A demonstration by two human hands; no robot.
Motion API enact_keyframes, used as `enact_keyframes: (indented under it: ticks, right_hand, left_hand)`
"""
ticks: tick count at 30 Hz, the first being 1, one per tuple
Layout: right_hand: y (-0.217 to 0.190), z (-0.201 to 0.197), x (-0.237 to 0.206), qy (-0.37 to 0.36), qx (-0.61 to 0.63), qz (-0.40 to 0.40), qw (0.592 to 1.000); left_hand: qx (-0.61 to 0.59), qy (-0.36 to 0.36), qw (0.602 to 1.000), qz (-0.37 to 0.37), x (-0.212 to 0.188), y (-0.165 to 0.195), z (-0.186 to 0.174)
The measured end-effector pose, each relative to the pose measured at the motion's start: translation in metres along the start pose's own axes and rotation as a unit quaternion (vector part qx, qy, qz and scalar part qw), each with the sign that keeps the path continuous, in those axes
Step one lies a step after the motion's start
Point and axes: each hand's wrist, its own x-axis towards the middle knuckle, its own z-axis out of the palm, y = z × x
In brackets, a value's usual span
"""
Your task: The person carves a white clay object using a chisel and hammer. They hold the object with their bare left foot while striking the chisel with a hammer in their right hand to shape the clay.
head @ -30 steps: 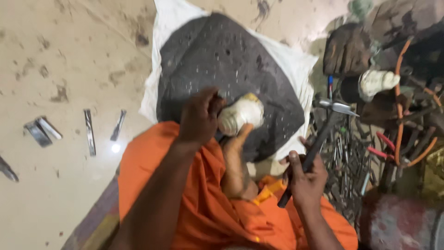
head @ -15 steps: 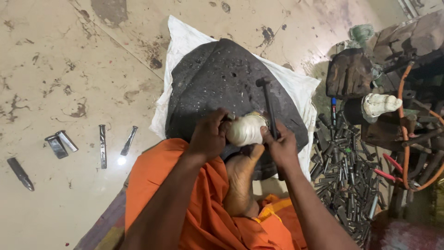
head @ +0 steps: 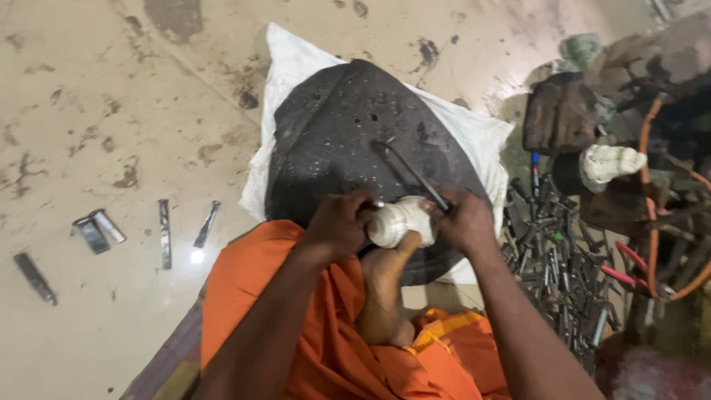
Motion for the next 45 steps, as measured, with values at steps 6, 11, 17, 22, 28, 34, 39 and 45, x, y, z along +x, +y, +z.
enact_keyframes:
  ticks: [6, 11, 17, 22, 28, 34, 39, 45]
  right_hand:
    - [-0.006, 0.004, -0.007, -0.001, 0.038, 0.058, 0.998]
    - [-0.017, -0.02, -0.022, 0.051, 0.052, 0.046, 0.996]
    - [-0.035, -0.082, -0.057, -0.072, 0.279, 0.194, 0.938]
    - [-0.057, -0.103, -0.079, -0.141, 0.087, 0.197, 0.966]
    - [-0.049, -0.117, -0.091, -0.173, 0.081, 0.132, 0.973]
    - [-0.059, -0.129, -0.099, -0.163, 0.045, 0.082, 0.982]
    - [-0.11, -0.146, -0.112, -0.082, 0.021, 0.133, 0.987]
    - [-0.1, -0.131, -0.134, -0.061, 0.019, 0.081, 0.995]
  left_hand:
    - [-0.049, 0.083, 0.995, 0.03, 0.0, -0.005, 0.003]
    - [-0.288, 0.153, 0.94, -0.099, 0.017, -0.013, -0.005]
    - [-0.363, 0.072, 0.928, -0.048, 0.029, -0.02, 0.008]
    - [-0.293, 0.061, 0.954, -0.031, 0.035, -0.025, 0.024]
    - [-0.175, 0.03, 0.984, 0.029, 0.039, -0.026, 0.018]
    - [-0.238, -0.01, 0.97, 0.049, 0.037, -0.023, 0.015]
    - [-0.241, -0.023, 0.967, 0.082, 0.032, -0.018, 0.012]
    - [-0.204, -0.019, 0.975, 0.09, 0.03, -0.014, 0.011]
